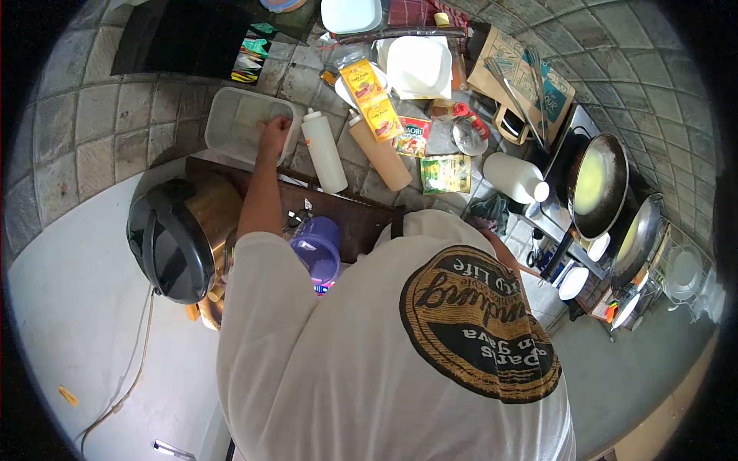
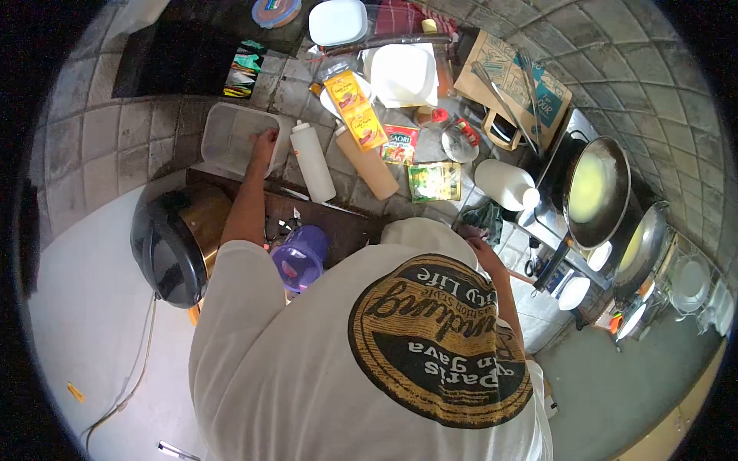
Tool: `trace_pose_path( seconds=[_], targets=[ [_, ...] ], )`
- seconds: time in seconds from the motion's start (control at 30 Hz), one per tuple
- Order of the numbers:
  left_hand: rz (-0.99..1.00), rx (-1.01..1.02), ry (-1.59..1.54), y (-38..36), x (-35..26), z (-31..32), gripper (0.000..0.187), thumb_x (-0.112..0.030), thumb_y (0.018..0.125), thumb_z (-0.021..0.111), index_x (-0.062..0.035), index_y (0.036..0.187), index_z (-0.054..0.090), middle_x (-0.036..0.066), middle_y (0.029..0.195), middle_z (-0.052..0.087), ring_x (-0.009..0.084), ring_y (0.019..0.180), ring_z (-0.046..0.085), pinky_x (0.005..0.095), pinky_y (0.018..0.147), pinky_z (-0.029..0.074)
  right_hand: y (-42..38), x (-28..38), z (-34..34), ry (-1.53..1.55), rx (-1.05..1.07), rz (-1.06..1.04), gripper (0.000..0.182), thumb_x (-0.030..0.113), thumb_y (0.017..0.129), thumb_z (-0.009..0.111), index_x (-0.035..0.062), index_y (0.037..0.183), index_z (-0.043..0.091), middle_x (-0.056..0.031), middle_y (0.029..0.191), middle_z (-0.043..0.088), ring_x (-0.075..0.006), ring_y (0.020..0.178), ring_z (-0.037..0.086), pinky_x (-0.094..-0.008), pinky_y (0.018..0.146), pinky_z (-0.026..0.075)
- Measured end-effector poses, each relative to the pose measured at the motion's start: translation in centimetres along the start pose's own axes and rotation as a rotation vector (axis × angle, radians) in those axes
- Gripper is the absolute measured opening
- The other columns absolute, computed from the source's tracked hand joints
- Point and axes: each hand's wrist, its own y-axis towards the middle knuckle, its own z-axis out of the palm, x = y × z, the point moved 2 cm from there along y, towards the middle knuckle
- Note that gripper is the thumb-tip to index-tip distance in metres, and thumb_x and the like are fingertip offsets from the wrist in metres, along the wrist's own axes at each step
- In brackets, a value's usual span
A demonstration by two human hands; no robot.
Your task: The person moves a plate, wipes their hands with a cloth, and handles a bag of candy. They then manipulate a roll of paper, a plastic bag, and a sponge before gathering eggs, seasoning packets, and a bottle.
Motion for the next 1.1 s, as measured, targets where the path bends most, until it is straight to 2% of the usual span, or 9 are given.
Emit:
trace_pose_path(
  seconds=[0.13, 0.23, 0.3, 0.4, 0.6, 0.73, 0.8, 0.93, 1.1],
  targets=[
    [-0.068, -0.035, -0.258, 1.5, 2.5, 1.4, 0.025, -0.029, 0.077, 0.056, -0.0077, 0.09, 0.058, 0.011, 0.087, 0.061, 0.0264, 0.083, 0.056, 0.0376, 0.074, 0.042, 0.8, -1.6, -0.1, 0.077, 0.015, 0.112, 0.03, 0.024, 0.085, 0.049, -0.0002, 0.102, 0.056, -0.0103, 0.096, 0.059, -0.0171, 0.089, 0.054, -0.0276, 0.08, 0.041],
    [0.053, -0.161, 0.393, -0.6, 1.8, 1.5, 0.022, -0.027, 0.077, 0.056, -0.0083, 0.088, 0.059, 0.012, 0.084, 0.06, 0.0257, 0.08, 0.056, 0.0368, 0.075, 0.041, 1.9, -4.5, -0.1, 0.05, 0.01, 0.091, 0.032, 0.025, 0.085, 0.049, -0.0003, 0.102, 0.056, -0.012, 0.096, 0.059, -0.0185, 0.089, 0.055, -0.0284, 0.08, 0.041],
    [0.089, -0.141, -0.243, 5.1, 9.7, 3.5, 0.022, -0.029, 0.076, 0.056, -0.009, 0.086, 0.06, 0.013, 0.082, 0.06, 0.0269, 0.08, 0.056, 0.0381, 0.076, 0.041, 1.9, -5.1, -0.2, -0.003, -0.004, 0.081, 0.032, 0.026, 0.085, 0.049, -0.0006, 0.102, 0.057, -0.0131, 0.097, 0.059, -0.0192, 0.09, 0.055, -0.0287, 0.079, 0.042],
    [-0.098, -0.153, 0.156, -0.9, -1.4, -0.3, 0.022, -0.029, 0.077, 0.055, -0.0084, 0.085, 0.059, 0.013, 0.08, 0.06, 0.0291, 0.082, 0.055, 0.0393, 0.077, 0.041, 1.4, -4.0, -0.1, -0.035, -0.023, 0.106, 0.034, 0.028, 0.085, 0.048, -0.0007, 0.101, 0.057, -0.0146, 0.097, 0.059, -0.0205, 0.09, 0.056, -0.0295, 0.079, 0.042],
    [-0.123, -0.015, 0.11, 0.8, 2.0, 0.5, 0.023, -0.026, 0.08, 0.05, -0.0055, 0.09, 0.056, 0.015, 0.086, 0.059, 0.0305, 0.083, 0.055, 0.0395, 0.078, 0.04, 0.8, -3.5, 0.2, -0.048, -0.038, 0.091, 0.037, 0.032, 0.085, 0.048, -0.0001, 0.102, 0.057, -0.0152, 0.099, 0.059, -0.023, 0.092, 0.055, -0.0302, 0.081, 0.041],
    [0.164, -0.042, 0.46, -2.4, -5.8, -2.2, 0.022, -0.024, 0.079, 0.05, -0.0055, 0.091, 0.055, 0.016, 0.087, 0.057, 0.031, 0.084, 0.053, 0.0395, 0.078, 0.04, 1.3, -3.3, -0.3, -0.181, -0.093, 0.087, 0.038, 0.032, 0.084, 0.048, -0.0007, 0.102, 0.057, -0.0168, 0.099, 0.059, -0.0242, 0.09, 0.056, -0.0317, 0.079, 0.042],
    [-0.1, 0.135, 0.336, -4.6, -9.6, -3.5, 0.02, -0.021, 0.078, 0.052, -0.0048, 0.089, 0.054, 0.017, 0.087, 0.056, 0.0319, 0.084, 0.052, 0.0397, 0.078, 0.039, 0.9, -3.6, -0.1, -0.11, -0.096, 0.086, 0.037, 0.031, 0.084, 0.049, -0.0009, 0.1, 0.058, -0.0165, 0.095, 0.06, -0.0241, 0.087, 0.057, -0.0322, 0.078, 0.043],
    [0.18, 0.042, 0.338, -2.3, -3.2, -1.4, 0.018, -0.02, 0.078, 0.053, -0.0031, 0.086, 0.054, 0.018, 0.085, 0.054, 0.032, 0.084, 0.05, 0.0395, 0.076, 0.039, 0.9, -3.8, 0.0, -0.129, -0.126, 0.034, 0.037, 0.031, 0.083, 0.049, -0.0018, 0.096, 0.058, -0.0167, 0.089, 0.061, -0.0248, 0.084, 0.057, -0.0327, 0.076, 0.043],
    [-0.135, -0.033, -0.004, -2.1, -1.7, -0.4, 0.024, -0.021, 0.077, 0.054, -0.0002, 0.09, 0.056, 0.019, 0.091, 0.055, 0.0335, 0.087, 0.05, 0.0394, 0.078, 0.039, 2.2, -7.3, 0.3, -0.23, -0.134, 0.165, 0.029, 0.027, 0.084, 0.049, 0.0028, 0.097, 0.057, -0.013, 0.095, 0.06, -0.0212, 0.088, 0.055, -0.0326, 0.079, 0.042]
  ],
)
